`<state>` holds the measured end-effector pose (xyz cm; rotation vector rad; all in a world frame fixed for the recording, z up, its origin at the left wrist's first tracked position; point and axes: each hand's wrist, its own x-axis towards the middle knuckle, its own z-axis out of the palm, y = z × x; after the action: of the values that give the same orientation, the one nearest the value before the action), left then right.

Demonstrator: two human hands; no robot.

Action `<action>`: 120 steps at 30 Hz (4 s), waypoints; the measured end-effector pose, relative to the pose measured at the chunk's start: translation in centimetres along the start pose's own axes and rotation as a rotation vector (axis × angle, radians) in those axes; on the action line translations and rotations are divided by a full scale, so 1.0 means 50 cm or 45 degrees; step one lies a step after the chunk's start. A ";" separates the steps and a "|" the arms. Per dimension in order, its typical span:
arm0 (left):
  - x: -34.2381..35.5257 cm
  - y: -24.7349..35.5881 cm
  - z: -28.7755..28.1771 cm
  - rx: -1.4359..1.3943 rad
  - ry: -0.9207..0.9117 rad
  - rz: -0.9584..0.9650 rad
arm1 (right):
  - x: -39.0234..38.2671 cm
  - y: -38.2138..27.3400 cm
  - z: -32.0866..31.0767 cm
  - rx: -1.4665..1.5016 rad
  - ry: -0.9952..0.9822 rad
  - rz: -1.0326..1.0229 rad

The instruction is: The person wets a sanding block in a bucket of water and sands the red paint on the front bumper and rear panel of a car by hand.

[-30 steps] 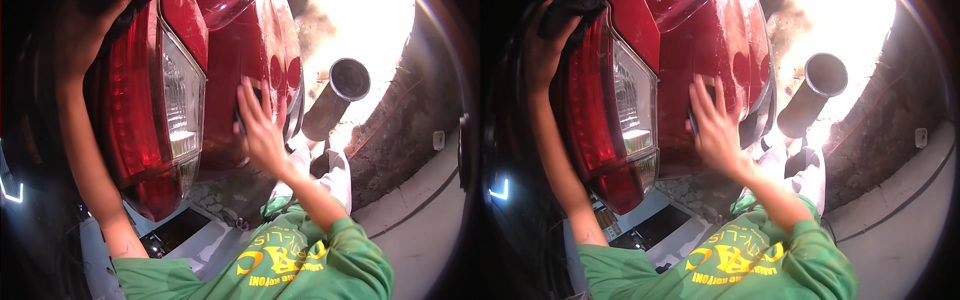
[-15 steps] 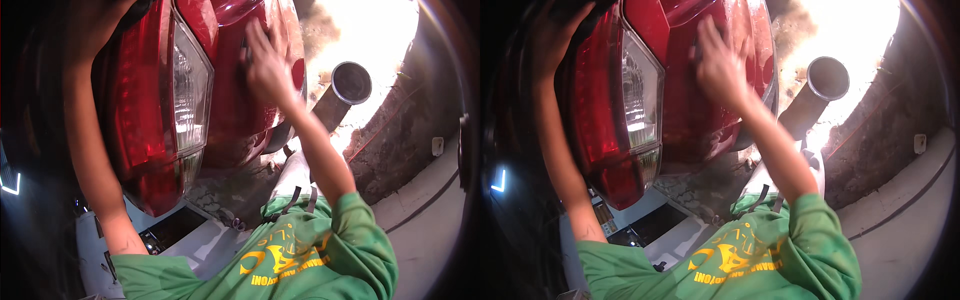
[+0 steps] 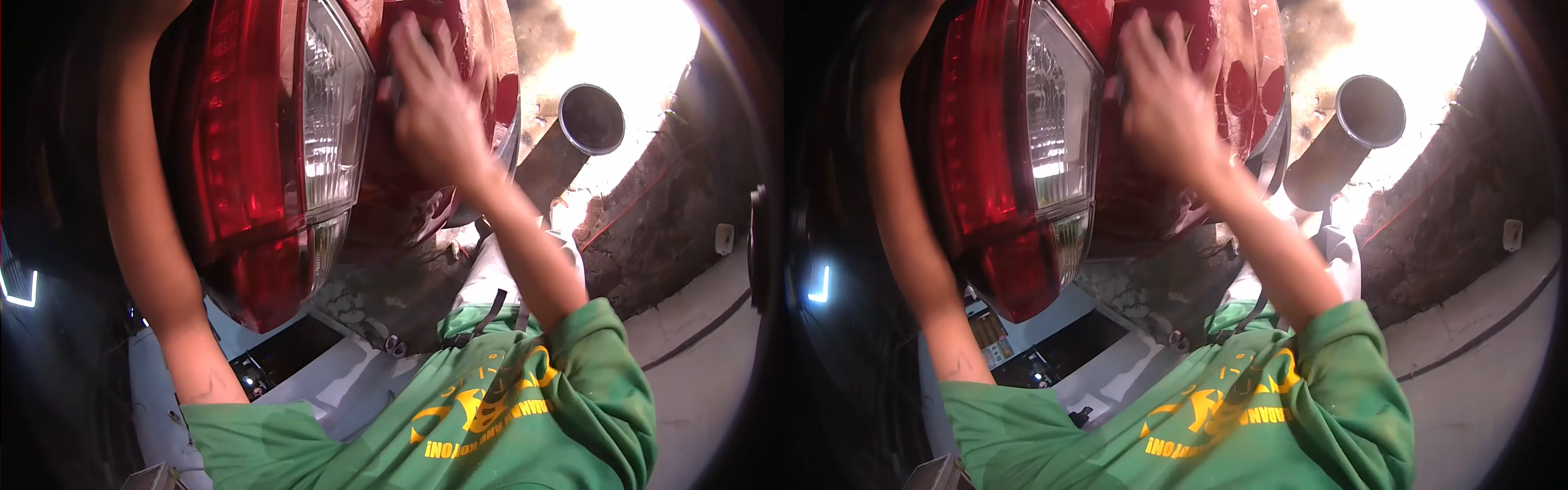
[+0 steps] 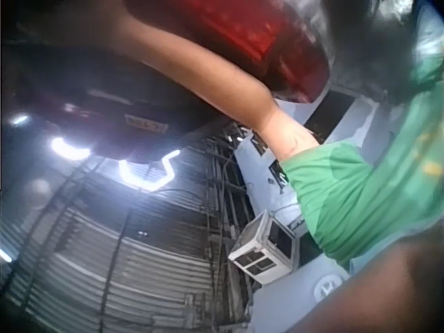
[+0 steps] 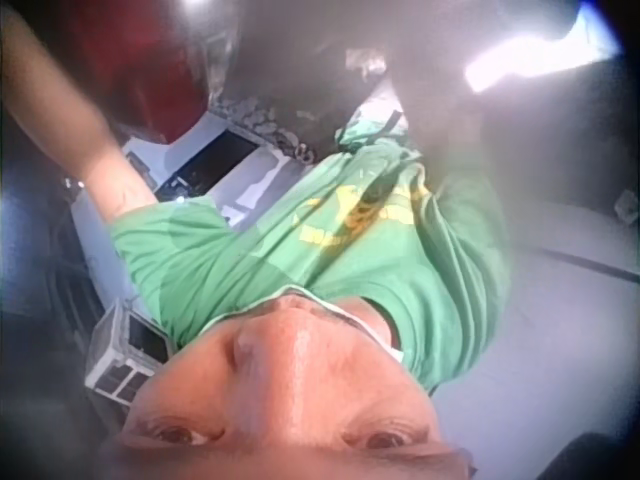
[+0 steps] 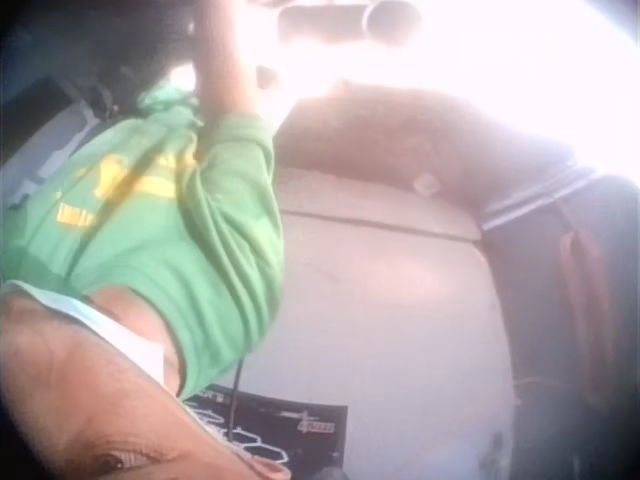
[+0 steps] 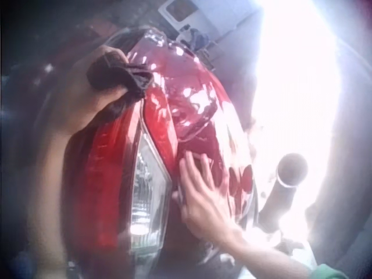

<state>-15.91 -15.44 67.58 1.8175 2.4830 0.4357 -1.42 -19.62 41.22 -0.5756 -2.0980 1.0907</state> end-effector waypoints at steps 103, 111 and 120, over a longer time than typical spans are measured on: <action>-0.024 0.019 0.007 0.131 0.130 0.080 | -0.039 0.006 -0.006 0.129 -0.073 0.207; -0.014 0.049 0.054 0.200 0.206 0.421 | 0.104 0.144 0.007 0.243 0.101 0.126; 0.007 -0.025 -0.017 0.098 0.096 0.338 | -0.043 0.002 -0.025 0.131 -0.078 0.030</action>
<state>-17.35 -15.61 68.12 2.2124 2.3416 0.4306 0.96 -20.32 40.85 -0.5245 -2.0772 1.2362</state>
